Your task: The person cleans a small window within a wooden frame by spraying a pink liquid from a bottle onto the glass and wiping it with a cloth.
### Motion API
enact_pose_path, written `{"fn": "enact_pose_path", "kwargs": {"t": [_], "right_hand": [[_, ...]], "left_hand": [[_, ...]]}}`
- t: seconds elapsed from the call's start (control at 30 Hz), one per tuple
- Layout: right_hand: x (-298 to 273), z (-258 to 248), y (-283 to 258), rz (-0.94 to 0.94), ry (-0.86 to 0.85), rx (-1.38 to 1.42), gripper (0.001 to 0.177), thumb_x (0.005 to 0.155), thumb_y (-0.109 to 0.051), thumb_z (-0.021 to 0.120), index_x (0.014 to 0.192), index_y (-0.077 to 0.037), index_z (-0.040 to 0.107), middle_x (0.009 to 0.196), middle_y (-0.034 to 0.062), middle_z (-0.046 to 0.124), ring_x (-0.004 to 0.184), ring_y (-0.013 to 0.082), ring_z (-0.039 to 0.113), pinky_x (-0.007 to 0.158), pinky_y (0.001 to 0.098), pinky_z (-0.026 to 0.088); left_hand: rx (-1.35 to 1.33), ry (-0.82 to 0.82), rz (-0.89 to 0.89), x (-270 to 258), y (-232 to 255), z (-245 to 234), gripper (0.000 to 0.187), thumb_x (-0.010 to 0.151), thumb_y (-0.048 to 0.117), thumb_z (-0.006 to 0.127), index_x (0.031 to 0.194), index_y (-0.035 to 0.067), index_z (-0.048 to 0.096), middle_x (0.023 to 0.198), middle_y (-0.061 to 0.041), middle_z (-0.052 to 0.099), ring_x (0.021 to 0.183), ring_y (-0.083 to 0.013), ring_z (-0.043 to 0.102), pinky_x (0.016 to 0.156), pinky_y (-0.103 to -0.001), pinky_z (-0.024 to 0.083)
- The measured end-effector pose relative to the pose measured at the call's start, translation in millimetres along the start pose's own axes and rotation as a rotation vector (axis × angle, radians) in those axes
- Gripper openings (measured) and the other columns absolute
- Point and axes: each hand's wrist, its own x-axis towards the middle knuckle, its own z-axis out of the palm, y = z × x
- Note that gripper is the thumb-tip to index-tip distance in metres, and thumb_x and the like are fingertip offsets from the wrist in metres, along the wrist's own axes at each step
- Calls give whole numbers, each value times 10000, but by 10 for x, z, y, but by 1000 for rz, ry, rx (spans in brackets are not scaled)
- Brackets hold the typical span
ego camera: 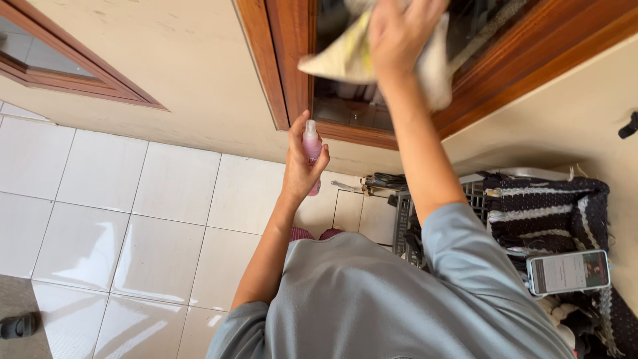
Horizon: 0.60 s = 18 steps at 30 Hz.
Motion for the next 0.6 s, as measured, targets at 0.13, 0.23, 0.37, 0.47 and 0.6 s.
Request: {"fn": "enact_pose_path", "kwargs": {"t": [0.13,0.23,0.37,0.47,0.6], "right_hand": [[-911,364,-255,-171,-314,-49,322,968,-259,689,1271,-159,737,1396,195,519,1263,436,478,1071,616,374],[-1664,334,-288,-387,-614,-24,479,829,-112,713,1278,-272,758,1453,36,559,1236,300,505,993,436,460],[-1922,342,-135,-403,-648,51,413,901,-91,782,1287,-236,746,1445,-13,586,1252,238,503,989,379,450],[-1493,296,-116,-399,-475,31,388,931,-177,764,1305,-279,751,1499,-31,581,1289,223,499,985,369,437],[-401,13,-233,-287,-179,-18,244,1033,-220,727,1256,-311,770,1512,-58,544,1220,241,491,1010,434,425]], "left_hand": [[-25,-3,-38,-47,-31,-33,751,938,-13,650,1578,92,271,1069,-103,592,936,-201,612,906,-353,540],[-21,-2,-39,-44,-28,-64,748,938,-13,645,1577,93,269,1069,-102,599,931,-198,621,898,-354,543],[-9,-4,-114,-72,-1,-119,750,924,-8,646,1571,94,281,1037,-100,609,932,-195,637,882,-351,551],[1,32,1,-49,-22,-132,753,923,-27,650,1566,83,274,1181,-139,598,990,-218,626,928,-365,534],[-22,11,-55,-35,-47,-91,751,935,-16,652,1576,83,274,1183,-132,602,987,-212,630,948,-362,538]]}}
